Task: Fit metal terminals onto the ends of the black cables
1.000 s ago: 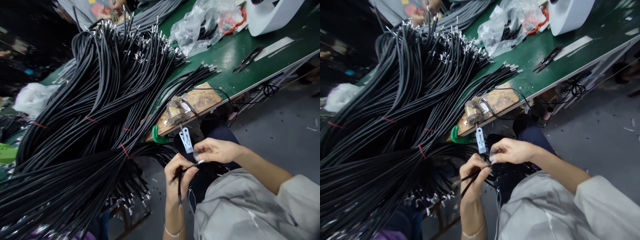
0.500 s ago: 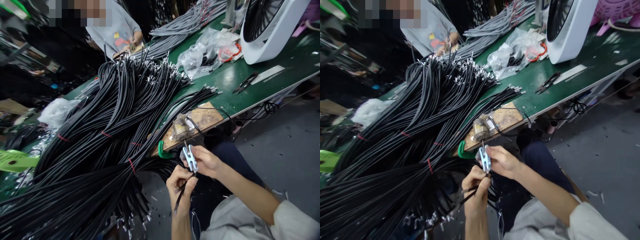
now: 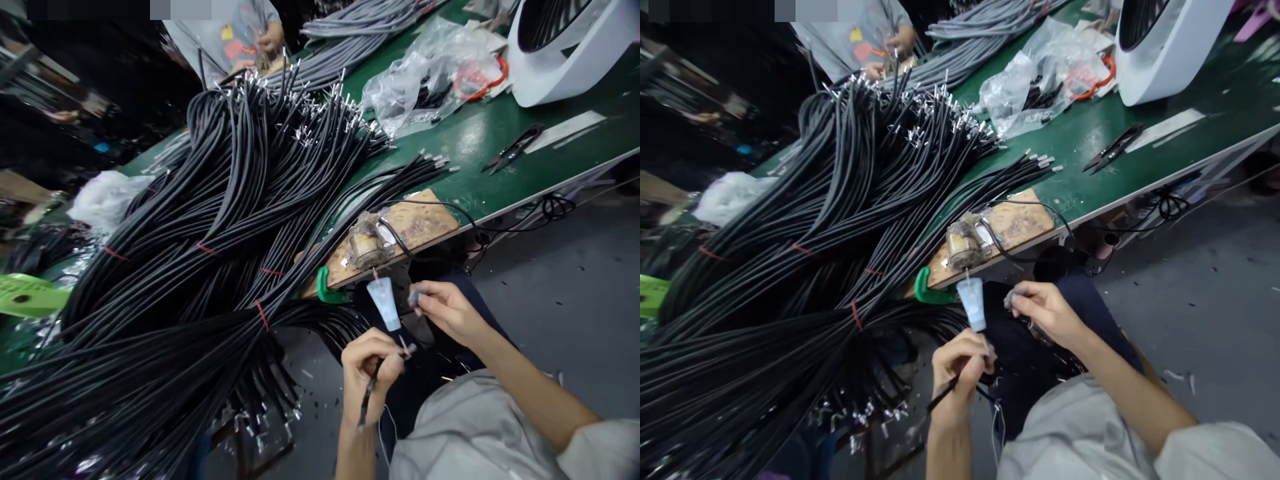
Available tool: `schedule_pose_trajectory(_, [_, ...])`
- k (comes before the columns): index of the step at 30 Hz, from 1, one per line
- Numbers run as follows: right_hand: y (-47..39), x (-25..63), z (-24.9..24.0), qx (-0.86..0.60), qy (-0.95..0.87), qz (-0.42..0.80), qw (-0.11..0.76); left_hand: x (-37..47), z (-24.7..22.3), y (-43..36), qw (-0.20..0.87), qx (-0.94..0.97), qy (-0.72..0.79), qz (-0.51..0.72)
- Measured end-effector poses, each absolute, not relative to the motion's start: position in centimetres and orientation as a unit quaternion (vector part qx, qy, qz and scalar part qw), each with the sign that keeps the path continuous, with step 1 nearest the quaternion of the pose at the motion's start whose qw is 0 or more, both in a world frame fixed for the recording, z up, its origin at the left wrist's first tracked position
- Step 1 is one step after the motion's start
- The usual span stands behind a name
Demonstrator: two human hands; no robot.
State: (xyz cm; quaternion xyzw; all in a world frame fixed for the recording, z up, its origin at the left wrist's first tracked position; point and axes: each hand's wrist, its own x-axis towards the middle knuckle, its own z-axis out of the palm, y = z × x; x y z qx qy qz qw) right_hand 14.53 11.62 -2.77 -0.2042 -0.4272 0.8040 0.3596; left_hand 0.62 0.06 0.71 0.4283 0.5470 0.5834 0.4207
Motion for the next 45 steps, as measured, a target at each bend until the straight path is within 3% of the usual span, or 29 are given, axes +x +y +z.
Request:
schedule_pose_trajectory(4, [10.4, 15.7, 0.5, -0.121, -0.726, 0.586, 0.338, 0.7, 0.5, 0.3, 0.476, 0.416, 0.592, 0.501])
schedule_pose_trajectory(7, [9.5, 15.4, 2.0, -0.101, -0.795, 0.484, 0.352, 0.8, 0.5, 0.3, 0.483, 0.395, 0.605, 0.495])
schedule_pose_trajectory(11, [8.7, 14.9, 1.8, -0.083, -0.819, 0.455, 0.340, 0.8, 0.7, 0.3, 0.493, 0.381, 0.627, 0.467])
schedule_pose_trajectory(15, [8.2, 14.4, 0.8, -0.130, -0.759, 0.455, 0.447, 0.2, 0.5, -0.4, 0.462, 0.414, 0.603, 0.502])
schedule_pose_trajectory(19, [8.0, 13.9, 0.4, -0.183, -0.714, 0.478, 0.478, -0.1, 0.4, -1.7, 0.411, 0.443, 0.578, 0.549])
schedule_pose_trajectory(24, [6.3, 12.4, -0.1, -0.274, -0.689, 0.375, 0.556, 2.0, 0.4, -2.4, 0.349, 0.361, 0.665, 0.553])
schedule_pose_trajectory(27, [5.2, 11.8, -0.4, -0.284, -0.615, 0.475, 0.561, 3.2, 0.1, -2.2, 0.372, 0.300, 0.672, 0.566])
schedule_pose_trajectory(31, [4.9, 11.6, -0.4, -0.256, -0.394, 0.760, 0.449, 3.5, -0.1, -2.0, 0.373, 0.287, 0.653, 0.594])
schedule_pose_trajectory(34, [5.4, 11.6, -0.4, -0.218, -0.255, 0.867, 0.367, 3.0, 0.3, -1.9, 0.367, 0.328, 0.652, 0.577])
schedule_pose_trajectory(37, [6.2, 11.9, -0.7, -0.202, -0.290, 0.872, 0.339, 2.5, 0.9, -1.8, 0.375, 0.367, 0.657, 0.542])
schedule_pose_trajectory(45, [7.9, 14.3, -0.7, -0.233, -0.525, 0.733, 0.365, 1.5, 1.8, -1.0, 0.409, 0.421, 0.653, 0.477])
